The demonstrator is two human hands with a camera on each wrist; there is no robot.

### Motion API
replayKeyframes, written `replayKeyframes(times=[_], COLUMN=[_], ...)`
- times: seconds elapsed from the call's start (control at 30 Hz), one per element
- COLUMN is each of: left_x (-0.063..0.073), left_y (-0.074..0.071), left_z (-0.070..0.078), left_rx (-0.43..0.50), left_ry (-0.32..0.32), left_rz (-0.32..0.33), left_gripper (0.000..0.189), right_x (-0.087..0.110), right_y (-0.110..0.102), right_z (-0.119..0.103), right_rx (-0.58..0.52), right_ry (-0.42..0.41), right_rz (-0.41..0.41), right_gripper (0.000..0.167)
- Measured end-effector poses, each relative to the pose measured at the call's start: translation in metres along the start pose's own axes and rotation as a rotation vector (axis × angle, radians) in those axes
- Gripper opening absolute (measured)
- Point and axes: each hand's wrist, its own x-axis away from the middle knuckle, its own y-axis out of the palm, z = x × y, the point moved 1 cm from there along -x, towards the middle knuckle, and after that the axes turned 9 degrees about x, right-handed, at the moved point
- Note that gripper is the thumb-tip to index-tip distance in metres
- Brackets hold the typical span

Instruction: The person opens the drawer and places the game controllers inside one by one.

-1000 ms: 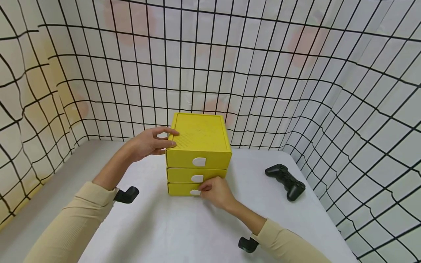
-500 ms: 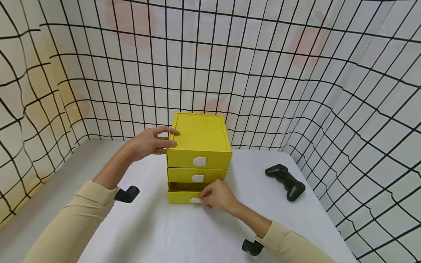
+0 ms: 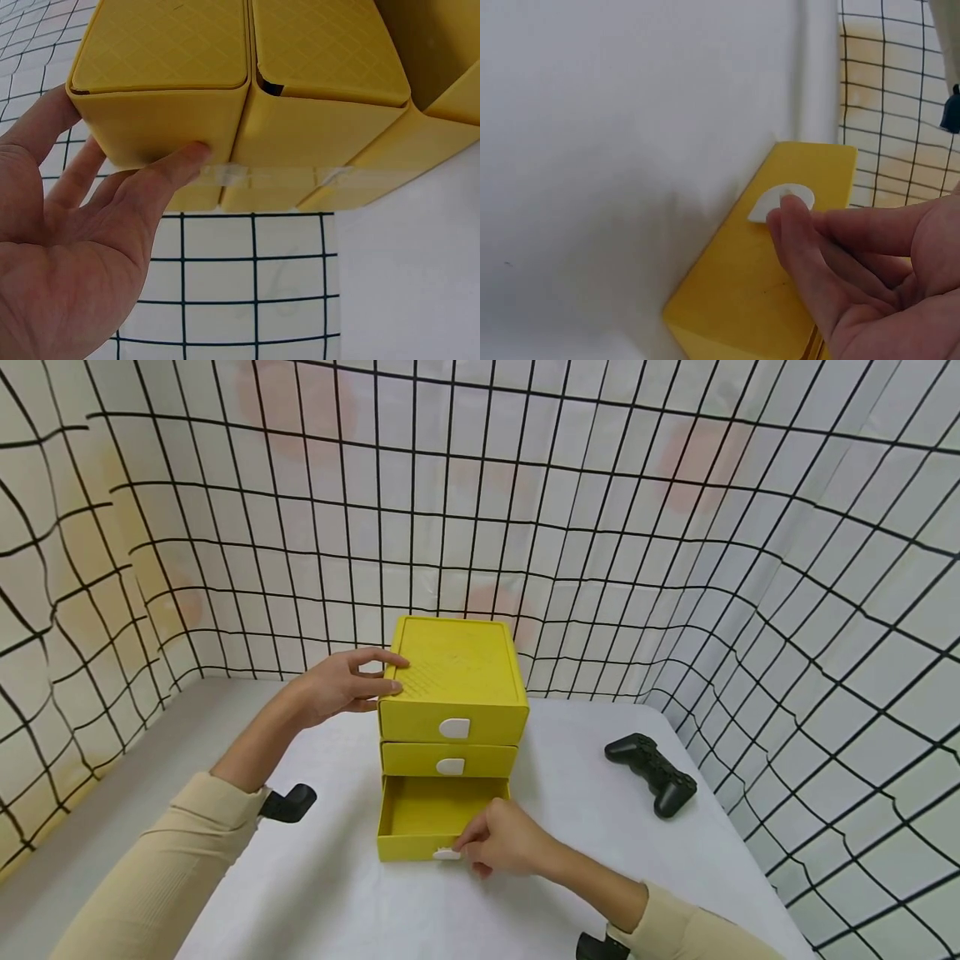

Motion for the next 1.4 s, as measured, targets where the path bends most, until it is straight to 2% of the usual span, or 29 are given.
replayKeyframes(times=[0.2,0.43,0.63,0.73,0.93,1.1,1.4], left_x=[0.000,0.000,0.000,0.000,-0.002,-0.001,0.000], left_y=[0.000,0.000,-0.001,-0.001,0.000,0.001,0.001], left_z=[0.001,0.000,0.000,0.000,-0.001,-0.001,-0.001], left_rx=[0.007,0.015,0.009,0.013,0.023,0.024,0.028], left_ry=[-0.015,-0.022,-0.014,-0.016,-0.014,-0.008,-0.005], left_rz=[0.011,0.010,0.008,0.006,-0.003,-0.006,-0.003], left_gripper=[0.053,0.052,0.052,0.051,0.054,0.054,0.053], right_x=[0.011,0.015,0.016,0.015,0.013,0.012,0.016], right_y=[0.002,0.000,-0.016,-0.027,-0.056,-0.081,-0.122], right_z=[-0.005,-0.007,-0.009,-0.008,0.001,0.015,0.056], right_rx=[-0.023,-0.031,-0.010,0.002,0.023,0.075,0.117], right_ry=[0.019,0.027,0.037,0.026,0.057,0.158,0.318], right_rz=[-0.075,-0.113,-0.217,-0.220,-0.137,-0.005,0.174], right_gripper=[0.011,0.011,0.016,0.017,0.022,0.036,0.066])
